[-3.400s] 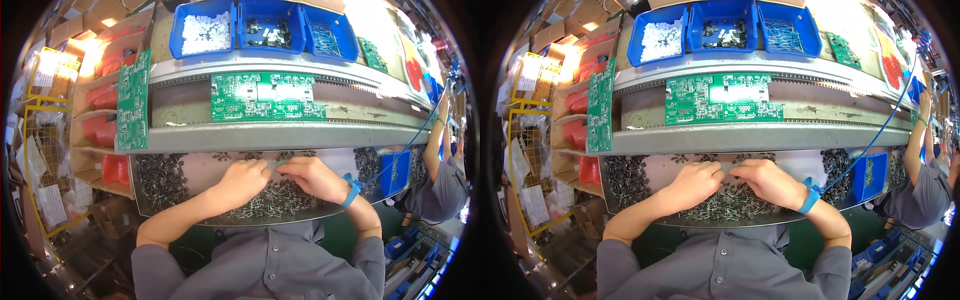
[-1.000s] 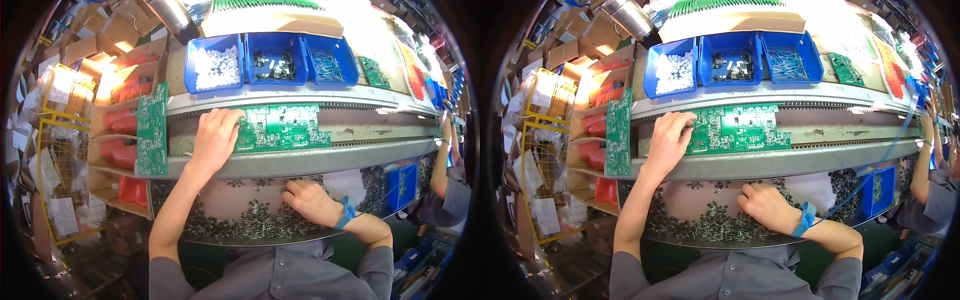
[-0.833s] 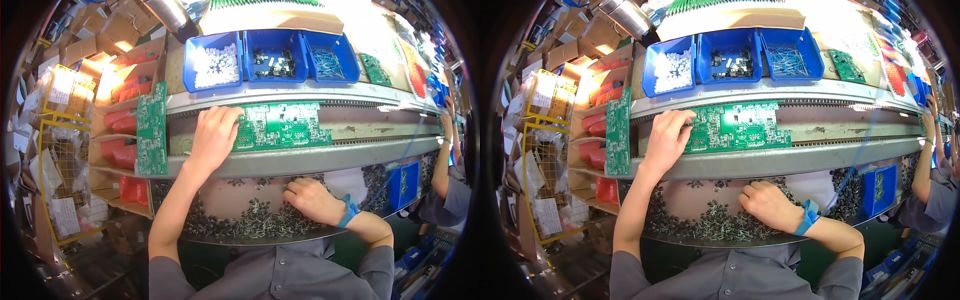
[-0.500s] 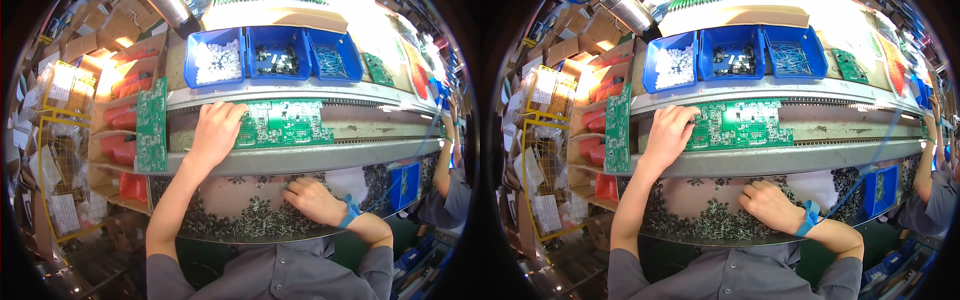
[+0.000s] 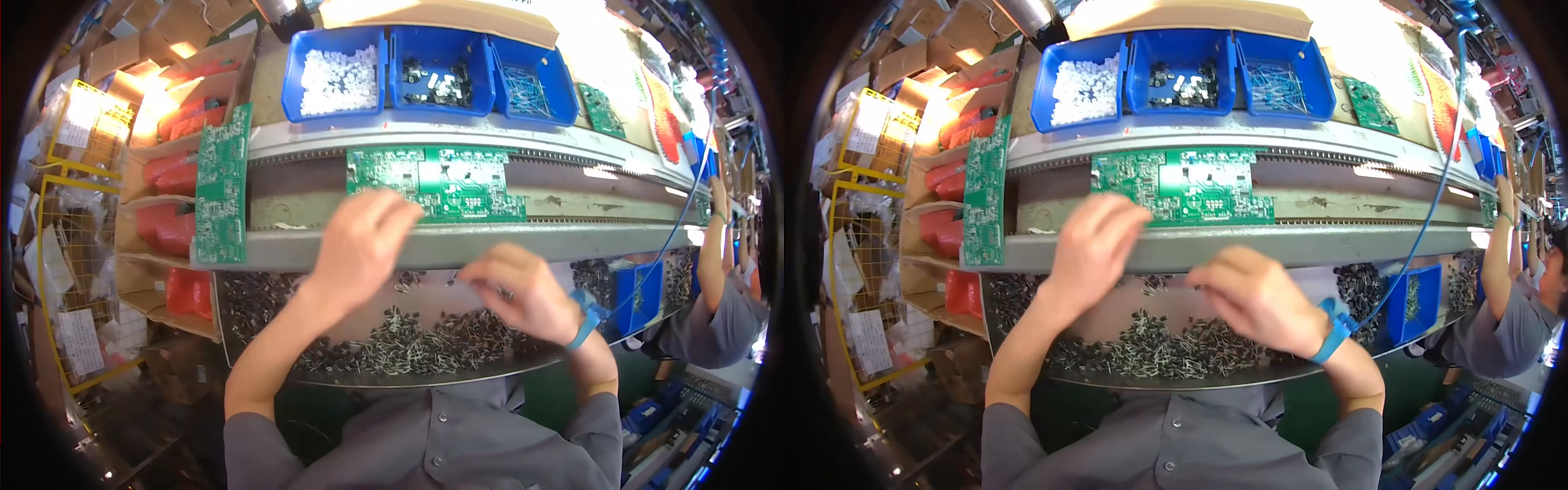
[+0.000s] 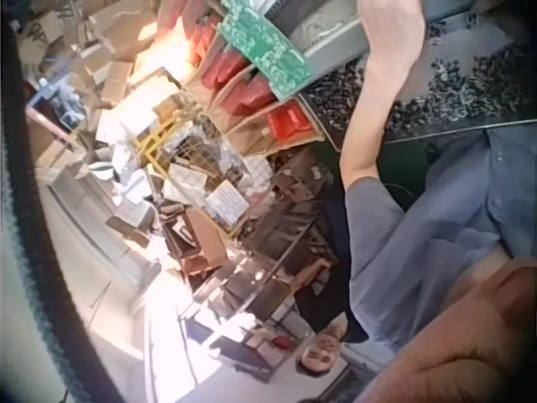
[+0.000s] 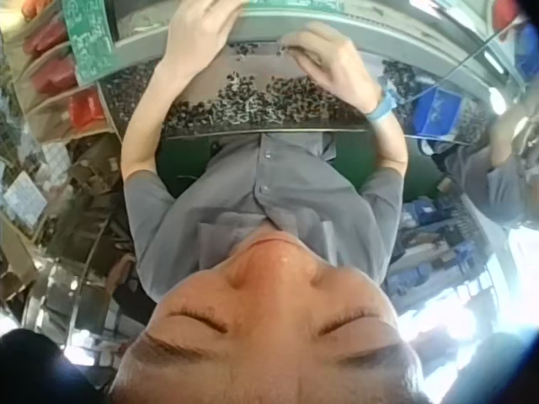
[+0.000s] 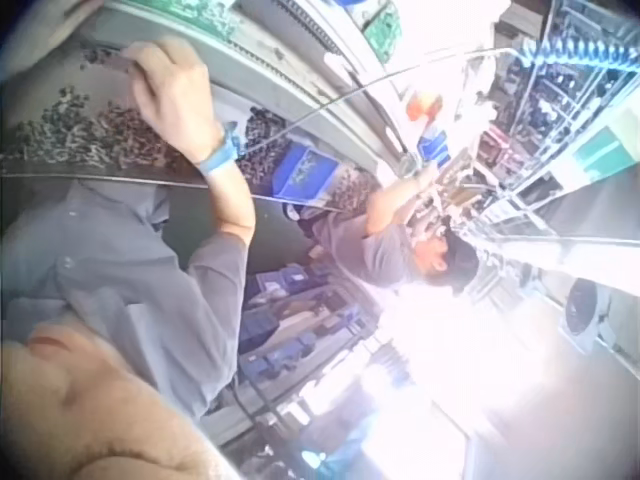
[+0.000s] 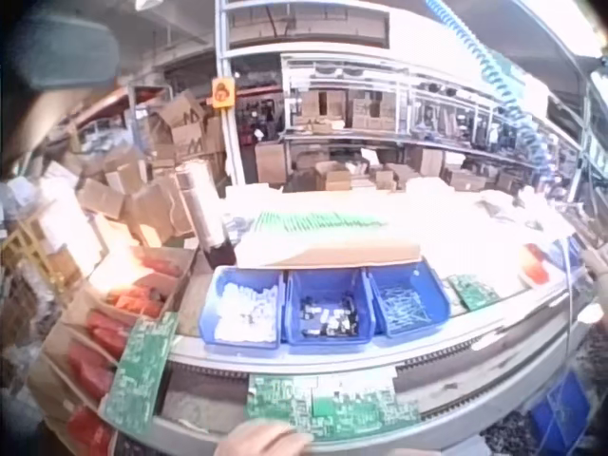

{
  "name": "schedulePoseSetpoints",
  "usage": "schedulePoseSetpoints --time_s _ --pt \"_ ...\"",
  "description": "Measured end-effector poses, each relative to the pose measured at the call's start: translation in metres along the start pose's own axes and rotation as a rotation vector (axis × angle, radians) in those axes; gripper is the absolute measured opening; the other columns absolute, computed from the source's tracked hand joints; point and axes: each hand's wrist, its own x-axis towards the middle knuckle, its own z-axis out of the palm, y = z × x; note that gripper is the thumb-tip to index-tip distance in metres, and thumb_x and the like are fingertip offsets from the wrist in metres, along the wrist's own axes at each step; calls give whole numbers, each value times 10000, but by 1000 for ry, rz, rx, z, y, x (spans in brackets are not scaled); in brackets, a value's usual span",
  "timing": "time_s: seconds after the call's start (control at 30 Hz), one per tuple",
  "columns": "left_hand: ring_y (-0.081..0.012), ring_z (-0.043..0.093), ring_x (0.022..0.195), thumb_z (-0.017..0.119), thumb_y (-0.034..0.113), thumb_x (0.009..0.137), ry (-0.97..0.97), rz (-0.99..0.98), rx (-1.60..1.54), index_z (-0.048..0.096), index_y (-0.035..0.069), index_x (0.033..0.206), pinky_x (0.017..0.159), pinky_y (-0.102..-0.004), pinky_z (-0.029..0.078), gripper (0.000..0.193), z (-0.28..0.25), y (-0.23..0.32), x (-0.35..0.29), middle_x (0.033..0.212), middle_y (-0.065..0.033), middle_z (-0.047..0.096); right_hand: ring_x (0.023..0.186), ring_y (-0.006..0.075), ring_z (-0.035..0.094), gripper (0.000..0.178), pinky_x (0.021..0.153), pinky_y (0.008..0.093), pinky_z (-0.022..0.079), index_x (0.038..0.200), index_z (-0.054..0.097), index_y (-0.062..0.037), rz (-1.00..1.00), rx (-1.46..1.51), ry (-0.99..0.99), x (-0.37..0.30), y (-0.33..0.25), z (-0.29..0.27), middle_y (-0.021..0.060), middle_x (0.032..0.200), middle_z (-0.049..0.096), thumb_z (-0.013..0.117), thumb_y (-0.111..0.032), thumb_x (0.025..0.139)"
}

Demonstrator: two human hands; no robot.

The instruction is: The person sets aside a thermos and assembles electronic circuit boards along a workstation by picking various components from bins and trays and inserting them onto the boards by hand.

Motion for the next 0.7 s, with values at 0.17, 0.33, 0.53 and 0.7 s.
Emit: schedulePoseSetpoints --time_s 0.17,0.33,0.53,0.7 --pt "-231 596 740 590 116 697 -329 176 -174 589 55 862 627 -334 502 176 22 50 -42 839 -67 543 728 238 619 141 643 310 502 890 650 -10 44 -51 117 20 12 -23 109 829 620 651 53 764" --pt "-206 591 750 609 103 667 -388 221 -106 596 65 754 632 -321 504 96 47 58 -59 815 -67 535 767 272 629 158 670 321 505 915 649 -1 -30 -171 218 42 35 -25 116 858 628 636 66 772" --pt "-195 573 733 604 88 655 -331 232 -94 566 63 725 628 -322 497 84 45 58 -57 788 -59 524 865 246 573 178 776 361 442 846 653 -53 -218 -522 217 72 56 -16 59 873 628 654 50 701" --pt "-196 568 744 602 80 660 -334 205 -112 560 56 768 637 -311 491 119 47 57 -57 782 -57 521 891 207 567 180 816 350 392 836 658 -77 -218 -658 129 80 56 -18 20 870 633 657 25 687"
